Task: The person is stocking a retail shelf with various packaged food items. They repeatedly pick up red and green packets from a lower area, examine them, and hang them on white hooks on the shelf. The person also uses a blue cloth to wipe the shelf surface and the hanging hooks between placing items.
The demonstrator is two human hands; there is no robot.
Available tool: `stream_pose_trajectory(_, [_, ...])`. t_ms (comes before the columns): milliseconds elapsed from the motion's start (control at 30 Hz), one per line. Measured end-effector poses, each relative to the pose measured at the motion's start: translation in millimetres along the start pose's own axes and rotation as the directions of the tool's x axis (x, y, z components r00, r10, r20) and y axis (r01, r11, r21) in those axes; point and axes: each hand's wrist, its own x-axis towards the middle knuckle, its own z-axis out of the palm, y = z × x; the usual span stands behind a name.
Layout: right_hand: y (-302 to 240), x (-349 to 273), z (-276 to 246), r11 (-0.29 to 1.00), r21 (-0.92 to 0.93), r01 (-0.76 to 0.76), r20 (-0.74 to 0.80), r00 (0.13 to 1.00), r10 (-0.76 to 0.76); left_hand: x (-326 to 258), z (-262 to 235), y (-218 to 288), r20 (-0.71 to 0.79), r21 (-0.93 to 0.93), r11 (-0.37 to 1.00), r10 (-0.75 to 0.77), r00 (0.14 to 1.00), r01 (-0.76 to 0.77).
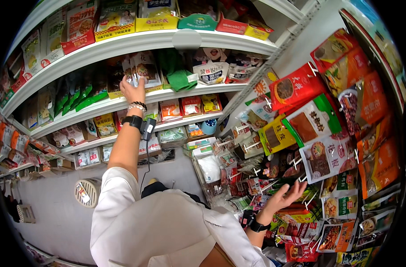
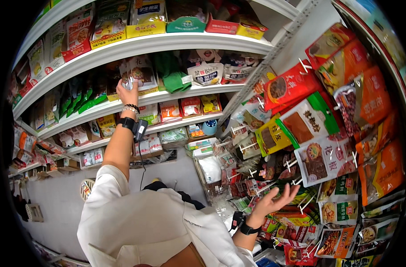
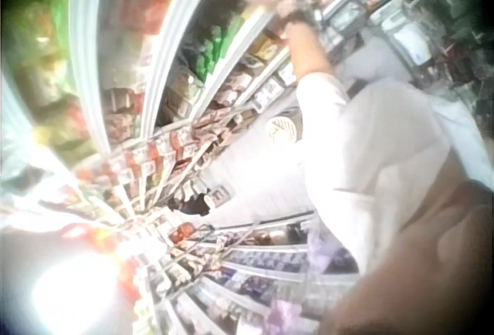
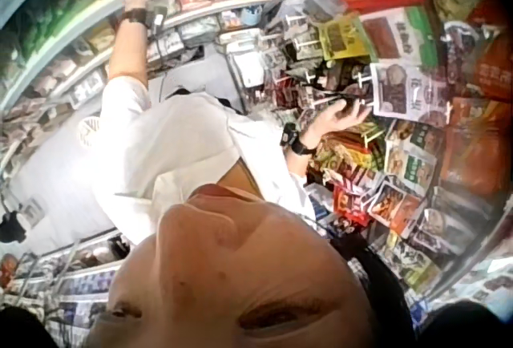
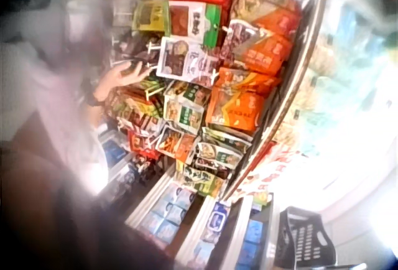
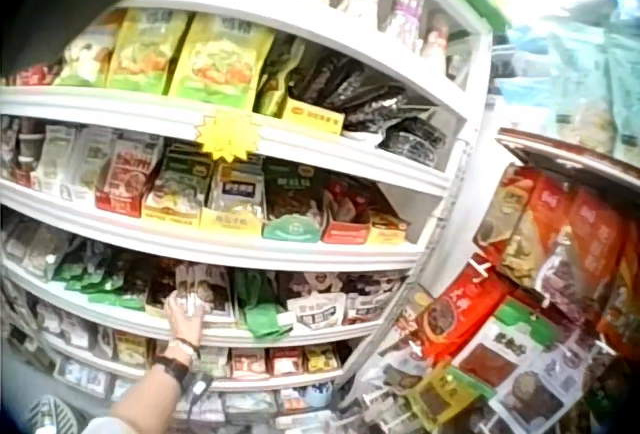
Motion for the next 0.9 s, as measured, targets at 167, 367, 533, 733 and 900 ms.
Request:
stream_pose_trajectory(167, [-50.0, -21.5, 53.0, 0.995, 0.034, -0.089, 0.175, 0.981, 0.082, 60.5, 21.3, -32.3, 0.384, 0.206, 0.976, -0.153, 0.911, 0.077])
stream_pose_trajectory(367, [-87.3, -38.7, 89.0, 0.993, 0.075, -0.092, 0.282, 0.957, 0.067, 93.7, 24.8, -5.5, 0.589, 0.321, 0.936, -0.319, 0.742, 0.147])
stream_pose_trajectory(533, [-100.2, -50.9, 97.6, 0.990, 0.085, -0.114, 0.392, 0.917, 0.072, 98.5, 25.3, -11.9, 0.517, 0.234, 0.960, -0.255, 0.817, 0.152])
stream_pose_trajectory(733, [-102.2, -55.8, 98.9, 0.980, 0.147, -0.133, 0.468, 0.883, 0.050, 101.1, -21.8, -62.9, 0.514, -0.464, 0.670, -0.329, 0.792, 0.579])
stream_pose_trajectory(900, [-89.1, -81.4, 99.9, 0.928, 0.187, -0.322, 0.743, 0.664, 0.081, 23.7, -131.0, -28.7, 0.801, -0.333, 0.479, -0.310, 0.512, 0.812])
